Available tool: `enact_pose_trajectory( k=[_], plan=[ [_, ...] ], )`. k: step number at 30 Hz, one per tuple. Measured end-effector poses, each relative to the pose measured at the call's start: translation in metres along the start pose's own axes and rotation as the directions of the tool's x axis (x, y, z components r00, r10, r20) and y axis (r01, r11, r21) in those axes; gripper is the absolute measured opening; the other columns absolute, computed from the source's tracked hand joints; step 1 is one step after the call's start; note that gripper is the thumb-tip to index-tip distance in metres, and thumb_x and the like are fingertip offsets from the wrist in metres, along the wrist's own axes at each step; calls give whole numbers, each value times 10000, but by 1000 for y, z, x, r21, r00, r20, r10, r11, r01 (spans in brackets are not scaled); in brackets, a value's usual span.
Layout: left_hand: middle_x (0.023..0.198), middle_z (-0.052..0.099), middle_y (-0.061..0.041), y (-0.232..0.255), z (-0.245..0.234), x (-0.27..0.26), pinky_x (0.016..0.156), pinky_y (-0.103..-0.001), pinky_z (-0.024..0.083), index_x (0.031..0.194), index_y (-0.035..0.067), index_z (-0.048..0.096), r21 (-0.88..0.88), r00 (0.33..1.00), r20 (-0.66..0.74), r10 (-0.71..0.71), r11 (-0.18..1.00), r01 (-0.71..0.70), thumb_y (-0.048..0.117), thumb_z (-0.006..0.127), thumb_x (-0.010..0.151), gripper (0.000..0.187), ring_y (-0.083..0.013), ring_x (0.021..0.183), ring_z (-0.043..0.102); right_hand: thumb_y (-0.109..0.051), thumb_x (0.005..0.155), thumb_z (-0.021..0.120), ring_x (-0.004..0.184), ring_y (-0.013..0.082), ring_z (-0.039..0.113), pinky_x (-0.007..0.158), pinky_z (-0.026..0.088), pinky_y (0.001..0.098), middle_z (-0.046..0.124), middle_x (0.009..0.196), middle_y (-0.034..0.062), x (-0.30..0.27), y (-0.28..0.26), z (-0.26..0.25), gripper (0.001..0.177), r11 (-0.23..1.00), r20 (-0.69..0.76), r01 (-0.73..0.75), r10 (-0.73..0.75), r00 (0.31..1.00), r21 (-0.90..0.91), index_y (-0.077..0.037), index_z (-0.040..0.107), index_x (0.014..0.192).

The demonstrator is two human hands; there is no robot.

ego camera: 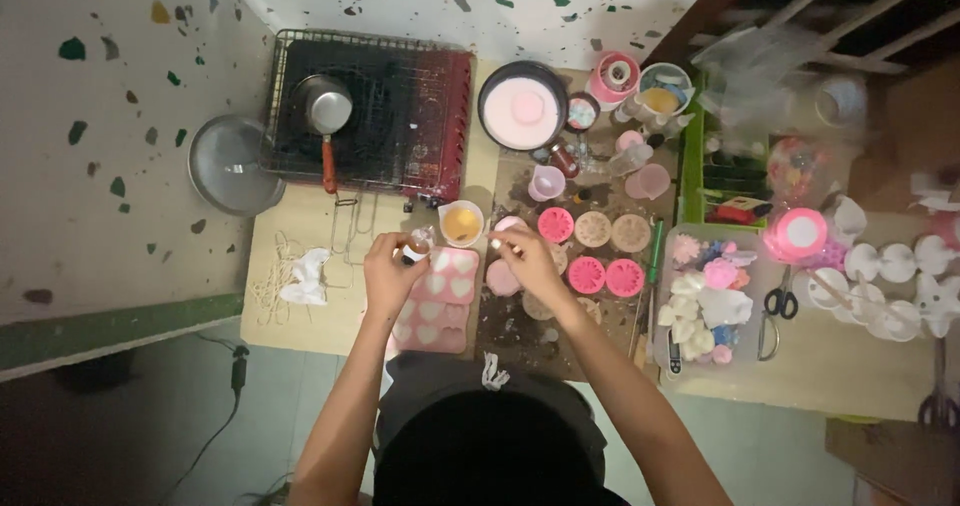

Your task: Preparing candle wicks and components, followed by mixing wax with additives for candle production.

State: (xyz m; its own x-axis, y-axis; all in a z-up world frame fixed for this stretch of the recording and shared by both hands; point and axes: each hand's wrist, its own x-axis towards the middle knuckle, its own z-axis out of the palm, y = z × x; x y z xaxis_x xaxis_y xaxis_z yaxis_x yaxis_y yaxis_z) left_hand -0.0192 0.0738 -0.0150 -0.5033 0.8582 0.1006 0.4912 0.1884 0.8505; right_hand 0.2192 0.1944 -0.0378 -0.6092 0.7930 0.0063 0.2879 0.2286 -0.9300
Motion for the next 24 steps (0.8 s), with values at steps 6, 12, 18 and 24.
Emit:
enact_pose_trajectory(
  k=[6,12,18,24],
  plan=[
    [945,677,-112,-6,-4,8,753,-392,562,935,78,709,96,997,60,48,994,-53,107,826,680,283,-300,848,693,-114,1032,585,725,128,639,607,501,267,728,920,87,19,34,8,216,950,-353,-237,296,887,202,-17,709,1180],
    [956,658,-96,-21,2,17,811,-484,471,959,118,721,278,975,172,141,943,-186,233,842,657,345,-317,956,641,-193,1097,481,674,112,670,547,526,251,731,873,92,22,56,6,281,864,-327,-180,360,874,471,13,670,1127],
    [1028,646,-114,-26,11,23,836,-483,473,994,121,710,310,959,214,185,919,-246,210,818,658,364,-336,1026,625,-183,1087,487,685,120,695,554,550,264,728,883,108,19,57,8,264,846,-311,-196,384,869,496,9,659,1141],
    [1045,682,-116,-23,16,17,809,-437,538,995,101,706,133,979,174,106,983,-130,179,814,668,353,-308,942,679,-48,1010,603,781,118,720,644,584,252,757,1062,103,24,89,32,255,966,-230,-220,246,941,135,3,691,1244]
  ],
)
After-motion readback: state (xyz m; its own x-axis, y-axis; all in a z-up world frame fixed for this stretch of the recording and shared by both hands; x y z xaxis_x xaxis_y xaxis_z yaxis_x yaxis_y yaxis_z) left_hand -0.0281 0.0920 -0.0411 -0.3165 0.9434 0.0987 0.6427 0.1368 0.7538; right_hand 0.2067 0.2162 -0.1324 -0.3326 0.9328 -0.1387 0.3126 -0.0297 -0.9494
